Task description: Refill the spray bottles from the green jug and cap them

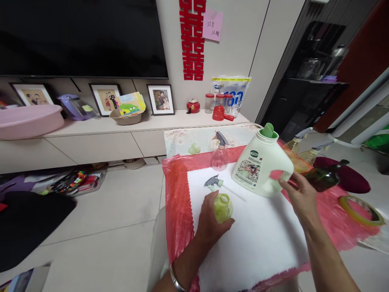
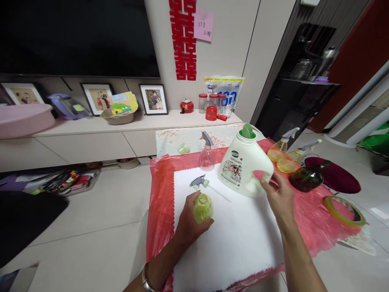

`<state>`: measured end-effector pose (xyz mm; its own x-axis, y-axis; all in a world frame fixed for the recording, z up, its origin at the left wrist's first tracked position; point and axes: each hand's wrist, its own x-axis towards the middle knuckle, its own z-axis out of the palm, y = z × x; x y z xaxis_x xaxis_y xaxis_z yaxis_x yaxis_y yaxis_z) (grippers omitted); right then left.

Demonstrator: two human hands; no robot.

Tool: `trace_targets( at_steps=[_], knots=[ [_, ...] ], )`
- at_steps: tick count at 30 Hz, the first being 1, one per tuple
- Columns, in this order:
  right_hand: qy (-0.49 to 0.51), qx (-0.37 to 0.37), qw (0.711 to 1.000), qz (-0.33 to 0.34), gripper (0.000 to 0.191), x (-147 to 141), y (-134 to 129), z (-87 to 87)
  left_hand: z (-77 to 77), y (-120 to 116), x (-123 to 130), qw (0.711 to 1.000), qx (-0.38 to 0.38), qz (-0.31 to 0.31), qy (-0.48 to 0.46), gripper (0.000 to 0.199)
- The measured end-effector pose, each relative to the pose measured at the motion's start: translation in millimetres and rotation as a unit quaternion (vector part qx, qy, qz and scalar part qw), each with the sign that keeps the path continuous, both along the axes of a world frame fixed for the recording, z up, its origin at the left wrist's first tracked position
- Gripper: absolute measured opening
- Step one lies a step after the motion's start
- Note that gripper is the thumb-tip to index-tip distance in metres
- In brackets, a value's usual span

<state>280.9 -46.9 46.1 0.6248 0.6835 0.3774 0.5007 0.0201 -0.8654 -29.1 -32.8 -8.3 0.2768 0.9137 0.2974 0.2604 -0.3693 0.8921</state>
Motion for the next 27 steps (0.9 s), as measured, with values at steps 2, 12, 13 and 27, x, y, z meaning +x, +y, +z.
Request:
trace_targets(
  at_steps=[2,12,13,27],
  knots=[
    [0.036,-0.030,0.999,0.014,0.085,5.1,7.6,-13.8,1.1,-0.5,-0.3,1.000,-0.001,-0.001,0.001,0.088],
    [0.119,-0.021,0.992,-0.034,0.079,6.9,38.8,-31.8,-0.1,0.0,-0.4,1.000,0.009,0.004,-0.001,0.091],
    [0.120,-0.013,0.992,-0.041,0.078,6.4,40.7,-31.3,-0.3,0.1,-0.1,1.000,0.009,0.004,-0.002,0.091],
    [0.072,-0.032,0.990,-0.115,0.066,-0.4,-17.9,46.6,-2.8,2.0,0.3,1.000,0.019,-0.006,-0.017,0.091]
  ],
)
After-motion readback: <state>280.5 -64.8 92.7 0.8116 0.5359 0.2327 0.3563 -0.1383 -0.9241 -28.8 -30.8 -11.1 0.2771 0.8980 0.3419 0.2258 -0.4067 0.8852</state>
